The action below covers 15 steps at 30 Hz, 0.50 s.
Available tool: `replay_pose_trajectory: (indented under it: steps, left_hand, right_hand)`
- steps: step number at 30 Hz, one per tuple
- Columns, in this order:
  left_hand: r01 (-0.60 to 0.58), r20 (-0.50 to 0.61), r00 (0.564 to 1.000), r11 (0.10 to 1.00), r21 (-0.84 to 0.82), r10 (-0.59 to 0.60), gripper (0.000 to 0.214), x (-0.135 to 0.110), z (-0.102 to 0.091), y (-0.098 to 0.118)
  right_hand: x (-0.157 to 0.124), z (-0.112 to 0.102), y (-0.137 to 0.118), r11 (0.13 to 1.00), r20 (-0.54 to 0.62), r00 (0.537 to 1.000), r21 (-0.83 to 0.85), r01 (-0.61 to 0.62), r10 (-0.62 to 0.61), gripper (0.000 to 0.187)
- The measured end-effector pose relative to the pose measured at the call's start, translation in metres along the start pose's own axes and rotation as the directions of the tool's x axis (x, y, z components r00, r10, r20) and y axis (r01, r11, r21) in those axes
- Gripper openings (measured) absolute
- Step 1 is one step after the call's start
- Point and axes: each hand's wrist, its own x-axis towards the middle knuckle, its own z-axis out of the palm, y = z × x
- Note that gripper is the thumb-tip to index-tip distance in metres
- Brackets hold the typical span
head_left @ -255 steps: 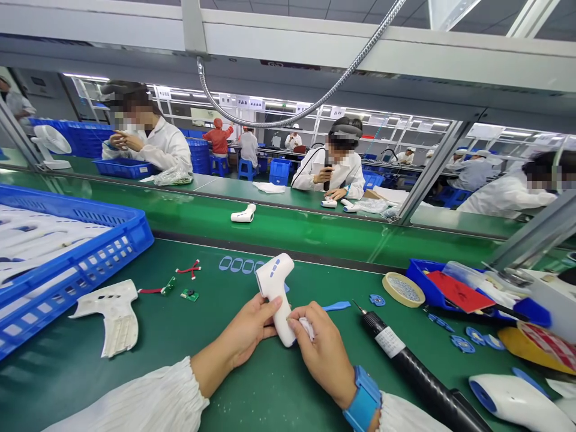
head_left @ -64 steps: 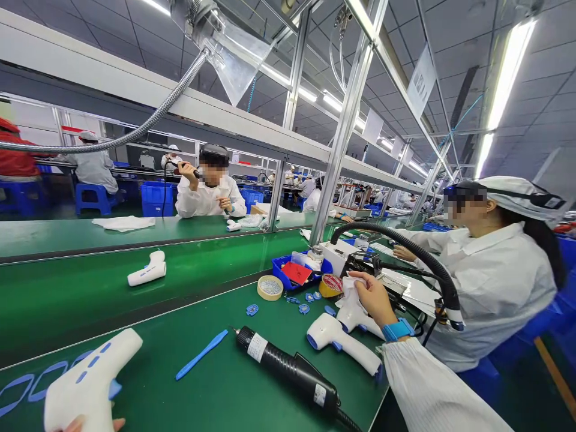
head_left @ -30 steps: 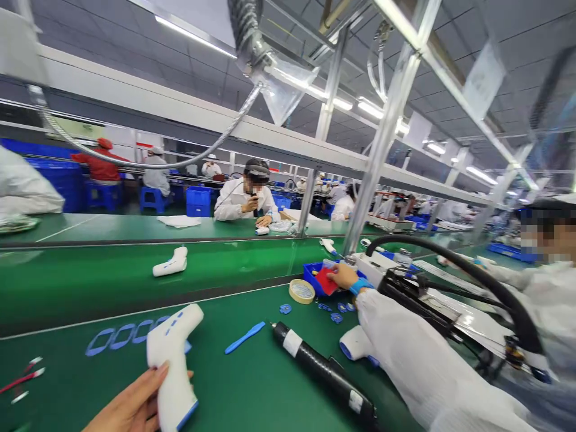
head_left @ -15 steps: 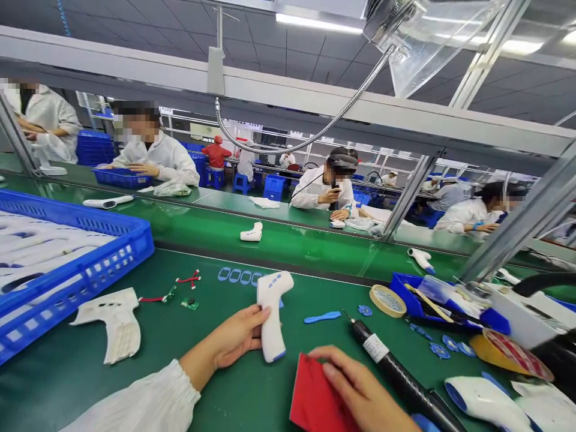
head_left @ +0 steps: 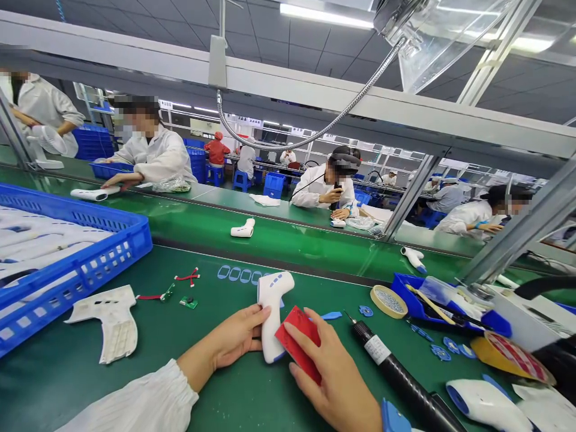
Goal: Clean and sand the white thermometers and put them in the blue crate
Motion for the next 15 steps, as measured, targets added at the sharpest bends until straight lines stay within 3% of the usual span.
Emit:
replay_pose_trajectory:
  steps: [3,9,15]
  left_hand:
    - [0.002,0.001,1.000,1.000,-0.002,-0.002,0.037,0.001,-0.001,-0.001]
    - [0.009,-0.017,1.000,1.000,0.003,-0.009,0.034,0.003,-0.001,-0.002]
    - [0.002,-0.049,0.999,0.999,0.034,0.000,0.036,0.003,0.001,-0.002]
  right_hand:
    - [0.002,0.014,-0.006,0.991,-0.036,0.996,-0.109,0.076,-0.081,0.046]
    - [0.010,0.024,-0.021,0.983,-0.146,0.989,-0.181,-0.015,-0.012,0.039]
    - [0.006,0.026,-0.025,0.983,-0.181,0.983,-0.181,-0.014,-0.019,0.038]
